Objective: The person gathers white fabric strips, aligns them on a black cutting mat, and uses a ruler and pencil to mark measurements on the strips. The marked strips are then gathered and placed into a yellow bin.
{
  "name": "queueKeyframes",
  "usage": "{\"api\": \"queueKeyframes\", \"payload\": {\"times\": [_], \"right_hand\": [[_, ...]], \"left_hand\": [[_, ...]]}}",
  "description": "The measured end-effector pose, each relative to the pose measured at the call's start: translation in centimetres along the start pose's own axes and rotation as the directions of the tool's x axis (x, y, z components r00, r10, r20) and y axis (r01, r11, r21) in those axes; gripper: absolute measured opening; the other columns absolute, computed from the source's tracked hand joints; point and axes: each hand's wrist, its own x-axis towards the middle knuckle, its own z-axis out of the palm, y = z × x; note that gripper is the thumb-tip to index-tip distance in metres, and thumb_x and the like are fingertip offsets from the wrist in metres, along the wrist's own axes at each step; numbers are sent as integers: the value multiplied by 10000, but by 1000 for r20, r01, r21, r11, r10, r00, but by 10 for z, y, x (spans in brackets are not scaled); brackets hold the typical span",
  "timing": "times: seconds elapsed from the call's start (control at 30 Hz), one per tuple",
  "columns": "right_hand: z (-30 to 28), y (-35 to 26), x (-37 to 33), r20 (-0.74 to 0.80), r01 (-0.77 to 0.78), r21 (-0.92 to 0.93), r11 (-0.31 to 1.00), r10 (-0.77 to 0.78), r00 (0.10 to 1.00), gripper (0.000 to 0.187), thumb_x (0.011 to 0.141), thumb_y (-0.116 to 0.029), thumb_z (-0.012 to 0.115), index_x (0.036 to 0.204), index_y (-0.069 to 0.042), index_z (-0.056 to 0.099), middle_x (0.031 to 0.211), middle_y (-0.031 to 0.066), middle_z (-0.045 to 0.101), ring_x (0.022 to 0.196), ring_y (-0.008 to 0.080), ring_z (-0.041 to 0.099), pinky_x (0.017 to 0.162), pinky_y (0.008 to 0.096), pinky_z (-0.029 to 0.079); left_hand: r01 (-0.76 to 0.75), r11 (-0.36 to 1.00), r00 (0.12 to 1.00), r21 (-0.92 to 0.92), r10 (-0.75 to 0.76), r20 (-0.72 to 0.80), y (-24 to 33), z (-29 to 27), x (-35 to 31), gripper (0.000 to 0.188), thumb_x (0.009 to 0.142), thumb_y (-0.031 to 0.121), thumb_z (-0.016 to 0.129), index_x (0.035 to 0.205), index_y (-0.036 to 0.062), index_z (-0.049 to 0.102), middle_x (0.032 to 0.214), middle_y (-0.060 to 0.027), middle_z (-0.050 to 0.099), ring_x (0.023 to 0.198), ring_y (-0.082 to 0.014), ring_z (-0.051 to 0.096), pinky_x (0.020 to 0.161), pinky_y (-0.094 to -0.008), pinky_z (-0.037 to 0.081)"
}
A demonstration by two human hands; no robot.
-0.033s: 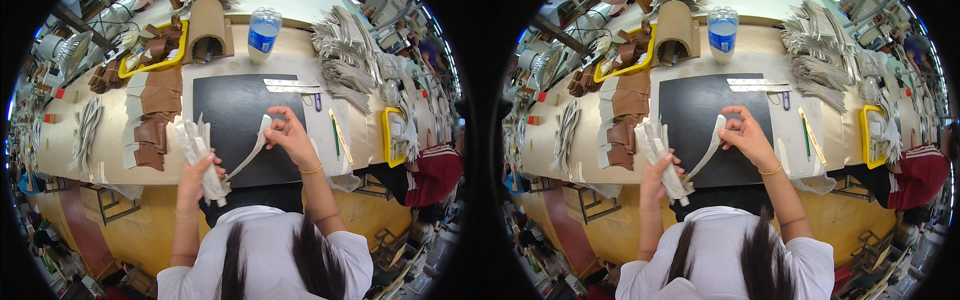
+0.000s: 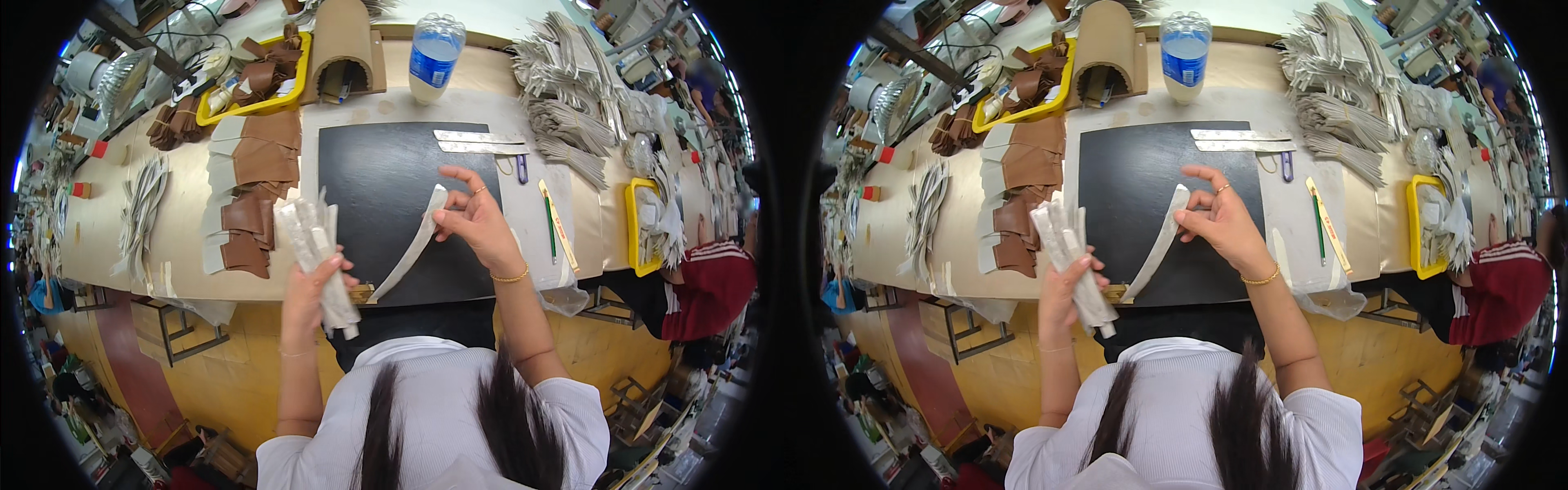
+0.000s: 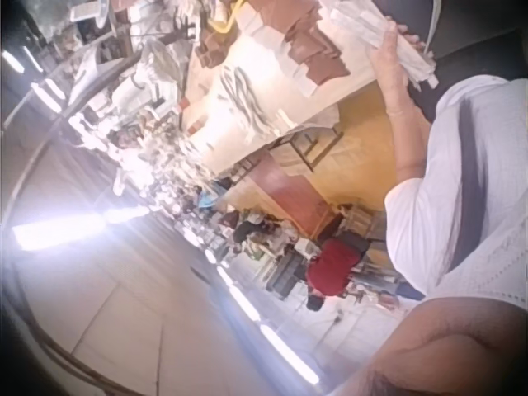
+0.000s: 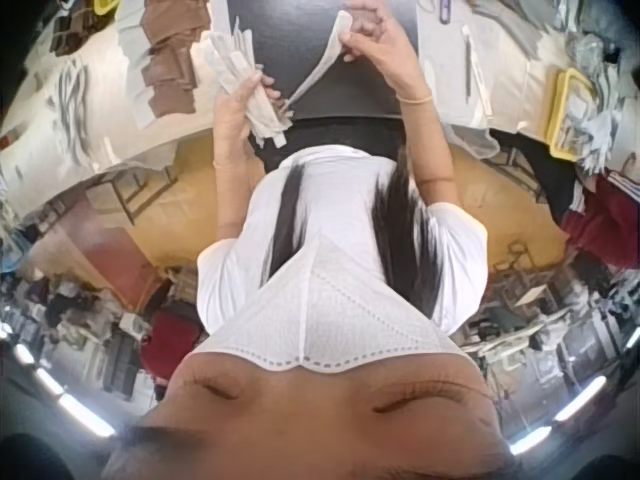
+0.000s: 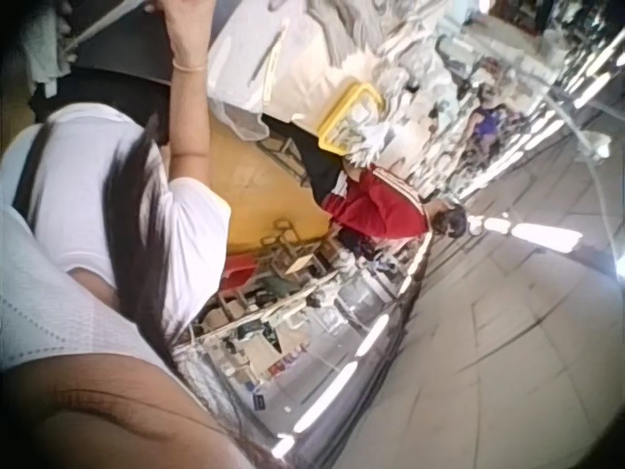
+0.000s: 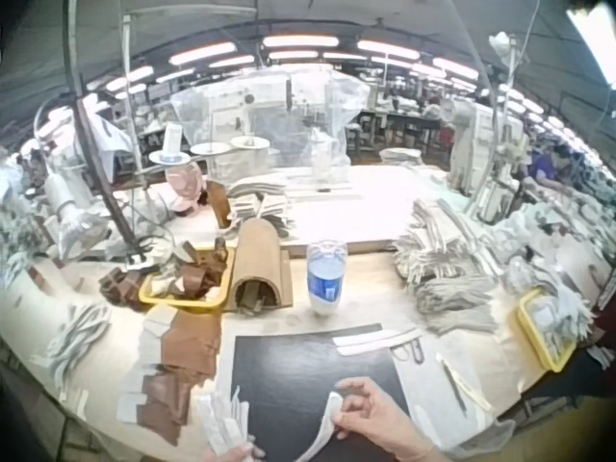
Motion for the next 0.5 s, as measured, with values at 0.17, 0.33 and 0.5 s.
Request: {"api": "queueKeyframes", "payload": {"times": [0.17, 0.33, 0.5], "right_hand": [[27, -28, 31, 153, 46, -54, 997, -37, 988, 336, 934, -82, 667, 1219, -20, 500, 929, 49, 606, 827, 133, 670, 701, 257, 596], [50, -24, 89, 147, 39, 245, 969, -77, 986, 203, 949, -99, 656, 1075, -30, 512, 952, 84, 662, 870, 222, 733, 688, 273, 604], [29, 17, 155, -92, -9, -38, 999, 5, 996, 250, 936, -119, 677, 1090, -28, 503, 964, 95, 680, 895, 258, 737, 684, 283, 612]], "left_hand": [[-89, 995, 978, 40, 95, -184, 13, -63, -15, 432, 933, 204, 675, 1259, -46, 542, 928, -127, 677, 755, -217, 712, 684, -322, 594], [-135, 987, 975, -86, 117, -190, 15, -63, -19, 477, 949, 219, 653, 1321, -43, 509, 953, -147, 677, 787, -235, 706, 712, -335, 589], [-91, 991, 988, -95, 78, -136, 10, -54, -15, 488, 945, 226, 658, 1329, -33, 504, 970, -163, 685, 807, -240, 707, 726, -351, 592]]}}
